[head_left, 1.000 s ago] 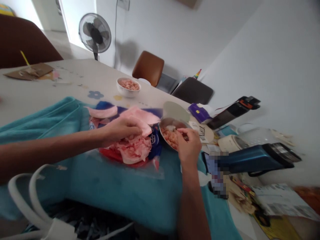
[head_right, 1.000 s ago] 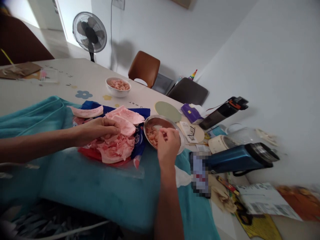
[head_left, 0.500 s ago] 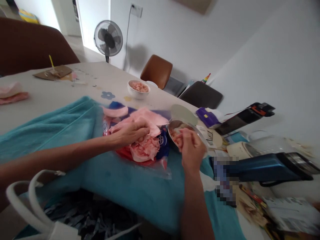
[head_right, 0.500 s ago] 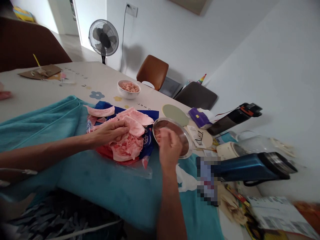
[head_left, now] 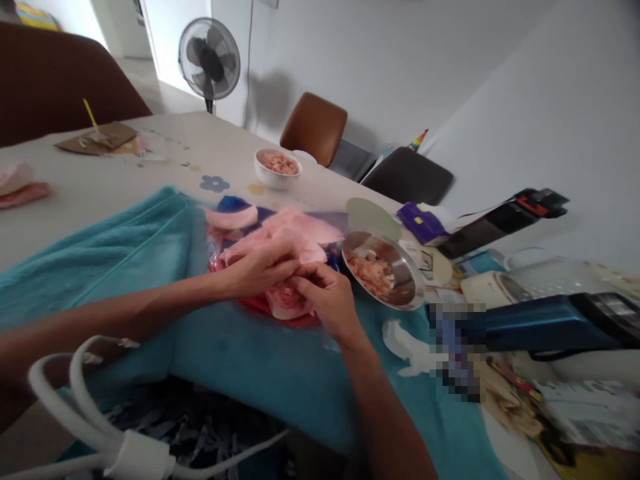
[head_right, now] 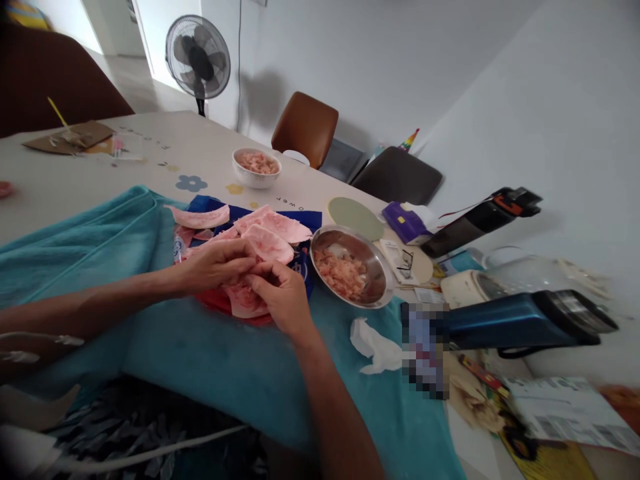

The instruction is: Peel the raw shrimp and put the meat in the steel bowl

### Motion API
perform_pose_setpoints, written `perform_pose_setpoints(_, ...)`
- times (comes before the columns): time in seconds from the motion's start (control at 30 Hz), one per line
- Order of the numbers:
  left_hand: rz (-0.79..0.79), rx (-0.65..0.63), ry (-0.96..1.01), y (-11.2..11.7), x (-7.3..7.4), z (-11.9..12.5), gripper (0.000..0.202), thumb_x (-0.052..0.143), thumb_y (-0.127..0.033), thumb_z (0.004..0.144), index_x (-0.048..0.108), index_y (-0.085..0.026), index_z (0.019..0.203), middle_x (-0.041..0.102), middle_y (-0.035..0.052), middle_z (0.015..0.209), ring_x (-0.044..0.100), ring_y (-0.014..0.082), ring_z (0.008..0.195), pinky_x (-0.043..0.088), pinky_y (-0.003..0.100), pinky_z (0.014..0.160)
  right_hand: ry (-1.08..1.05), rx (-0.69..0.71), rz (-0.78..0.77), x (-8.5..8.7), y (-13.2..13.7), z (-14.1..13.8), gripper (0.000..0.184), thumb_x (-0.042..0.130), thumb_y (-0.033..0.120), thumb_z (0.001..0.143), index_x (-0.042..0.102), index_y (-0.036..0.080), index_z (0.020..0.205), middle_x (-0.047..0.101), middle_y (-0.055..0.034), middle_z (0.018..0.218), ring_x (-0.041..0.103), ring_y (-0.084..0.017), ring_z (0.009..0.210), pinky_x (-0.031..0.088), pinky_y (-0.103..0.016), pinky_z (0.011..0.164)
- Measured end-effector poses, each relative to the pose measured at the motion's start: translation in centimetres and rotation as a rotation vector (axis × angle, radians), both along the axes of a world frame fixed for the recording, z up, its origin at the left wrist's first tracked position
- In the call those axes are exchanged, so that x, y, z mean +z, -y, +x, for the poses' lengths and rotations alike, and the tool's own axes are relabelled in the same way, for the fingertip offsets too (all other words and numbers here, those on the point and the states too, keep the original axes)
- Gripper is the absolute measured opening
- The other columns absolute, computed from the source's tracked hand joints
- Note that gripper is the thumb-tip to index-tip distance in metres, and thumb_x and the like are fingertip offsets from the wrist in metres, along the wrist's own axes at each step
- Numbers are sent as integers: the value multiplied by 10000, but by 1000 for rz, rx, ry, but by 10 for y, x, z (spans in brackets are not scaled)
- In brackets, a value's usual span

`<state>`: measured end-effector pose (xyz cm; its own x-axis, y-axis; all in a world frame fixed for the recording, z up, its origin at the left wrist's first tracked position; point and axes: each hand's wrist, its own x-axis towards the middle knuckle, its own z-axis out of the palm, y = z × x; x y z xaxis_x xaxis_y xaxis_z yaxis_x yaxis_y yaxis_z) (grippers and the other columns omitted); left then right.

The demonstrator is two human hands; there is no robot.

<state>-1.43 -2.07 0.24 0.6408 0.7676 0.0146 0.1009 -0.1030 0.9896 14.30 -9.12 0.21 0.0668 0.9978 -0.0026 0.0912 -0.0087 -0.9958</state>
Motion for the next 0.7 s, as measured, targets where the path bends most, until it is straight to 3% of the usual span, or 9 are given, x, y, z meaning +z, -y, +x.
perform_pose_setpoints(0.1, -51, -72, 16, -2, 1, -4, 222, 603, -331, 878, 550, -171, 734, 510, -35, 593, 415, 71, 502, 299, 202, 456, -121, -10, -38, -2, 1, -1, 103, 762, 274, 692, 697, 204, 729, 684, 23, 615, 604, -108, 536, 499, -221, 524)
perform_pose_setpoints(0.2, -223, -134, 125, -5, 1, -7, 246, 636, -350, 871, 561, -157, 738, 529, -38, 567, 403, 48, 455, 288, 177, 427, -294, -12, -66, -3, 1, -4, 123, 780, 262, 659, 680, 204, 703, 658, 42, 564, 576, -89, 469, 481, -200, 472)
perform_pose_setpoints(0.3, -353, -134, 194, -5, -1, -6, 245, 657, -334, 858, 552, -152, 732, 512, -47, 533, 376, 35, 416, 264, 163, 400, -411, -52, -64, -2, 1, -5, 124, 773, 230, 650, 658, 204, 690, 640, 55, 553, 570, -82, 465, 503, -198, 472)
perform_pose_setpoints(0.4, -383, -109, 193, -4, -2, -5, 246, 665, -308, 850, 538, -147, 713, 516, -38, 526, 391, 34, 416, 242, 150, 389, -461, -31, -84, -1, 1, -2, 124, 747, 243, 678, 629, 206, 687, 601, 64, 519, 547, -87, 443, 512, -209, 442)
perform_pose_setpoints(0.53, -416, -116, 191, -2, -2, -4, 244, 628, -311, 877, 520, -158, 720, 520, -38, 526, 398, 41, 391, 259, 151, 372, -436, -14, -66, 2, 1, 6, 118, 737, 261, 698, 643, 204, 740, 611, 58, 545, 556, -95, 439, 502, -212, 409)
perform_pose_setpoints(0.6, -406, -107, 185, -2, -2, -4, 238, 613, -310, 888, 522, -161, 725, 514, -40, 523, 418, 49, 387, 279, 155, 367, -364, -93, 24, 4, 2, 12, 109, 731, 256, 711, 657, 206, 774, 630, 53, 571, 580, -100, 462, 509, -214, 428)
perform_pose_setpoints(0.7, -405, -100, 181, -2, -1, -3, 254, 594, -316, 899, 513, -165, 711, 509, -38, 518, 431, 58, 387, 306, 163, 364, -162, -323, 255, 7, 2, 28, 92, 727, 239, 733, 670, 204, 797, 659, 41, 627, 621, -105, 518, 551, -241, 521)
